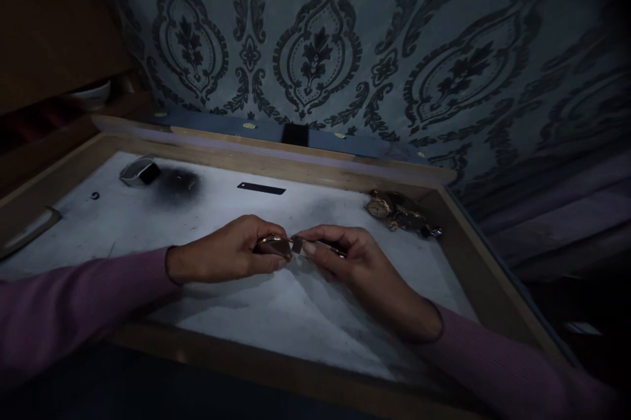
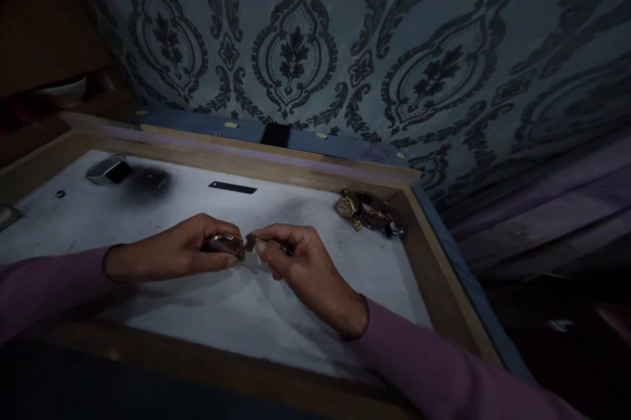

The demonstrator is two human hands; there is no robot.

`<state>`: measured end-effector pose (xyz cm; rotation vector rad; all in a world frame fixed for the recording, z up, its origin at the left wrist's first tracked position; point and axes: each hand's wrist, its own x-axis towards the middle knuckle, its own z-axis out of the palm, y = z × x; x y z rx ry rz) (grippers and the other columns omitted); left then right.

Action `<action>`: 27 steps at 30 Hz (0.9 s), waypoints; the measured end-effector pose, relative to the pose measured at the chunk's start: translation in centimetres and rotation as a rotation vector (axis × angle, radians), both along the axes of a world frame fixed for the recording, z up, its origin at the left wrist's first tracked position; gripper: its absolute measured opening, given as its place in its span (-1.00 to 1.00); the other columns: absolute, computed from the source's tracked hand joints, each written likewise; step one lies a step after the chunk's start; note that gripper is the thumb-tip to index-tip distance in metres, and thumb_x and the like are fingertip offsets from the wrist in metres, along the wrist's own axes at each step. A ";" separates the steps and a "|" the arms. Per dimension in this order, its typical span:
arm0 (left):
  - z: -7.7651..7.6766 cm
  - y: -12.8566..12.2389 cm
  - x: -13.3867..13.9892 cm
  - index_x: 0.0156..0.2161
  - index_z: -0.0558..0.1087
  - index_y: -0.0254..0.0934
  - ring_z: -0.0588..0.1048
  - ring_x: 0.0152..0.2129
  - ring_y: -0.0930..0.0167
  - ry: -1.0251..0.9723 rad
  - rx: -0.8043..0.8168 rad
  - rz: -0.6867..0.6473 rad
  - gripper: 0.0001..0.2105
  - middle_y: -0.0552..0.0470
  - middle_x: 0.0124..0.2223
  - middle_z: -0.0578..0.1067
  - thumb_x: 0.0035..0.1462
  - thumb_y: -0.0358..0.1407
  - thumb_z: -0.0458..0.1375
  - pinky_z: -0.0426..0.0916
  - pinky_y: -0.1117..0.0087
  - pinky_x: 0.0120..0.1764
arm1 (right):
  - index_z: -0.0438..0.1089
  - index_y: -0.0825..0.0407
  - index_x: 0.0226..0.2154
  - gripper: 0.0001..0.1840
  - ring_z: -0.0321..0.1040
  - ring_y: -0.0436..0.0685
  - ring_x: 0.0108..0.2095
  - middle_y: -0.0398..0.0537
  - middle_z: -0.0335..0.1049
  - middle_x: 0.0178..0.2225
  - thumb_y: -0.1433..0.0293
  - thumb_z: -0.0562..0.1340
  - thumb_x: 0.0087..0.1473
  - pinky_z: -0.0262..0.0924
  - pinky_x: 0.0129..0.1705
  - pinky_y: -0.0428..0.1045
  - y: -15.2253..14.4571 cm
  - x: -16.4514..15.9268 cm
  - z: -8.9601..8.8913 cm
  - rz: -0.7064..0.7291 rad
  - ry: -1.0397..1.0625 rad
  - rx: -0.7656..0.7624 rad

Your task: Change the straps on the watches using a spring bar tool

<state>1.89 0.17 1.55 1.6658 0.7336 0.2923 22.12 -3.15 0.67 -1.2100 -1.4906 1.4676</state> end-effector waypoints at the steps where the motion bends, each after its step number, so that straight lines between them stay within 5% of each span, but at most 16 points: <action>1: 0.0 0.0 0.0 -0.34 0.37 -0.37 0.12 -0.58 0.55 0.004 0.002 0.003 -0.90 0.19 -0.52 0.19 0.09 -0.33 0.11 0.03 0.52 -0.53 | 0.56 0.07 -0.34 -0.81 0.03 -0.08 -0.64 -0.25 0.18 -0.67 0.30 0.30 0.04 -0.01 -0.58 -0.11 0.0 0.0 0.0 0.001 -0.009 0.008; 27: -0.1 -0.1 -0.2 -0.35 0.42 -0.35 0.19 -0.58 0.54 0.058 0.162 0.003 -0.90 0.17 -0.53 0.24 0.09 -0.35 0.10 0.08 0.52 -0.51 | 0.58 0.05 -0.30 -0.78 0.08 -0.05 -0.61 -0.18 0.27 -0.62 0.29 0.27 0.05 0.00 -0.57 -0.10 -0.1 0.1 0.2 0.009 -0.069 0.055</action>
